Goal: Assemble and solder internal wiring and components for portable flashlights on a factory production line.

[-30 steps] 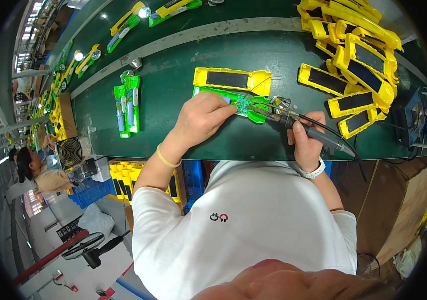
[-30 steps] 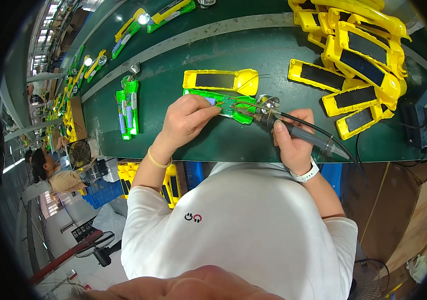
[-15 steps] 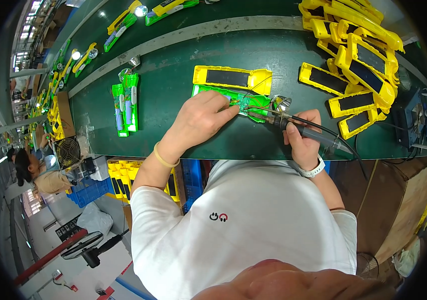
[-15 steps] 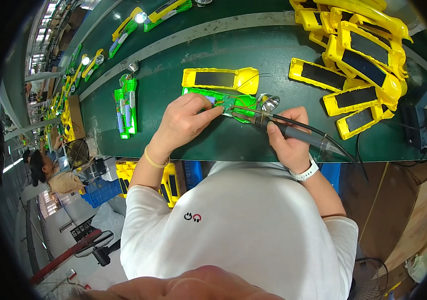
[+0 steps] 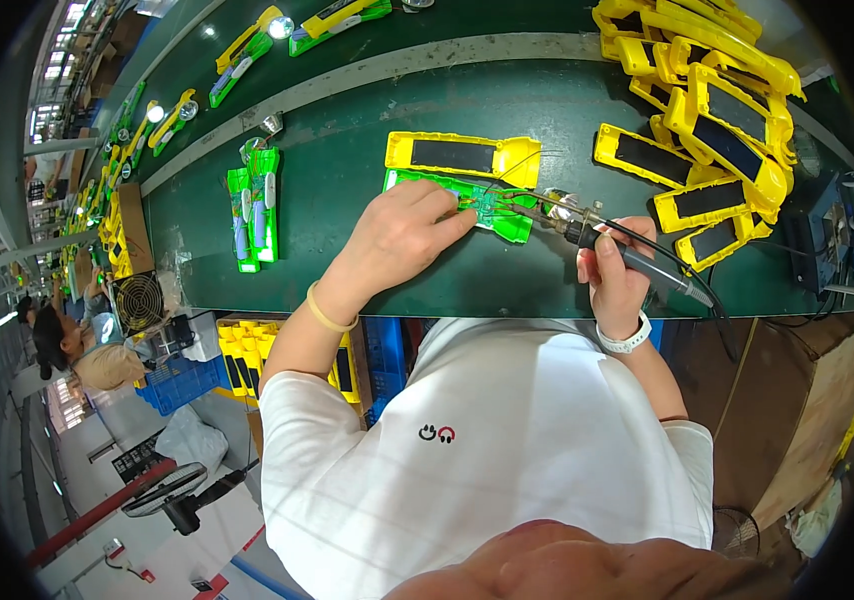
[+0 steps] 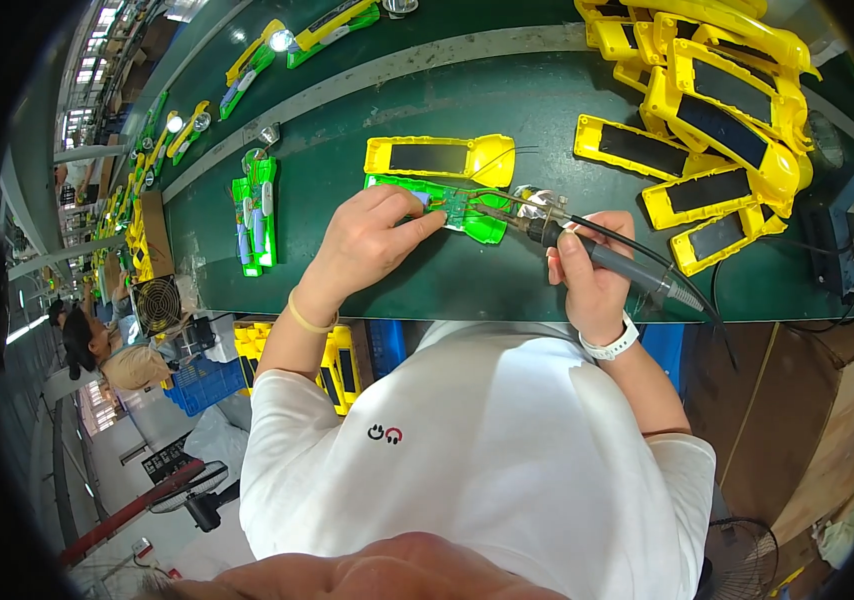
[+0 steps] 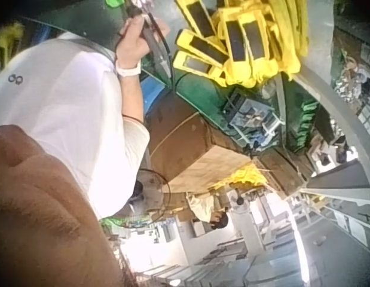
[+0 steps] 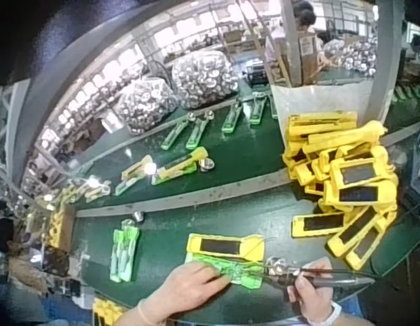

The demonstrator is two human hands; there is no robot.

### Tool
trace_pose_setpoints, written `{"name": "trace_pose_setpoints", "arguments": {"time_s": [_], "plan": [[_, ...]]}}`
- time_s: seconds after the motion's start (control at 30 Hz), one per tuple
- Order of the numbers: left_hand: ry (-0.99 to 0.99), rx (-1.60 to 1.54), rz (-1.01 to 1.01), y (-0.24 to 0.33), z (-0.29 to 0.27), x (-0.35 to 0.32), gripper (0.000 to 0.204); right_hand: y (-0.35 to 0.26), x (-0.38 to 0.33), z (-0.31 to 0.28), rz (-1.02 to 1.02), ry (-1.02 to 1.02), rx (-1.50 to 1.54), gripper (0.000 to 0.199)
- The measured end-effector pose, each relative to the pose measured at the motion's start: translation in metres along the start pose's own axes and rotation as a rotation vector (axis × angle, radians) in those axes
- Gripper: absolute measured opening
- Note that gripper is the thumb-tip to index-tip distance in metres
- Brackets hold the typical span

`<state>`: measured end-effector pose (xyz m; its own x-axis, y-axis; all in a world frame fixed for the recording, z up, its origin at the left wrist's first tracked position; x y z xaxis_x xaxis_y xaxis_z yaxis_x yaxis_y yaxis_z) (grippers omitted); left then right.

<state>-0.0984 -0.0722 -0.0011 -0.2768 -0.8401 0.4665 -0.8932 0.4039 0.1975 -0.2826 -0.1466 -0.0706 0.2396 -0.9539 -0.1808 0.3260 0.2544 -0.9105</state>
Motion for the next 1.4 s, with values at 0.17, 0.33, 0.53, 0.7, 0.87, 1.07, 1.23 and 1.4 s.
{"name": "trace_pose_setpoints", "arguments": {"time_s": [0.17, 0.33, 0.53, 0.7, 0.87, 1.07, 1.23, 1.4], "plan": [[0.141, -0.186, -0.295, -0.027, -0.006, 0.01, 0.015, 0.002, 0.004, -0.014, -0.019, 0.051, 0.133, 0.022], [-0.036, -0.042, -0.376, -0.028, 0.027, 0.035, 0.015, -0.009, 0.011, -0.023, -0.111, 0.045, 0.169, 0.018], [0.012, -0.631, -0.715, -0.043, 0.034, 0.019, 0.01, -0.034, 0.025, -0.047, -0.186, 0.225, 0.252, 0.015], [-0.072, -0.254, -0.203, -0.011, 0.041, 0.037, 0.009, -0.039, 0.035, -0.028, -0.197, 0.144, 0.193, 0.017], [0.245, -0.194, -0.443, -0.033, 0.028, 0.016, 0.008, -0.035, 0.039, -0.02, -0.185, 0.13, 0.094, 0.017], [0.126, -0.199, -0.503, -0.048, 0.036, 0.009, 0.007, -0.029, 0.044, -0.003, -0.097, -0.005, -0.039, 0.018], [0.065, -0.241, -0.492, -0.05, 0.035, 0.015, 0.006, -0.023, 0.053, 0.013, -0.041, -0.176, -0.123, 0.023], [0.008, -0.163, -0.445, -0.047, 0.036, 0.019, 0.005, -0.018, 0.061, 0.024, -0.079, -0.27, -0.229, 0.021]]}}
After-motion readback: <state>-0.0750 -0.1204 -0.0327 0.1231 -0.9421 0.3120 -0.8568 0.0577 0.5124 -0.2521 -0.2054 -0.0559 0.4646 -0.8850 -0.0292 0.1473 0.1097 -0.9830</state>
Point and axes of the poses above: each hand's wrist, its own x-axis towards the middle knuckle, its own z-axis out of the palm, y = z × x, the point moved 8 cm from there along x, towards the middle knuckle, and after that the axes turned 10 degrees about y, right-handed, at the moved point
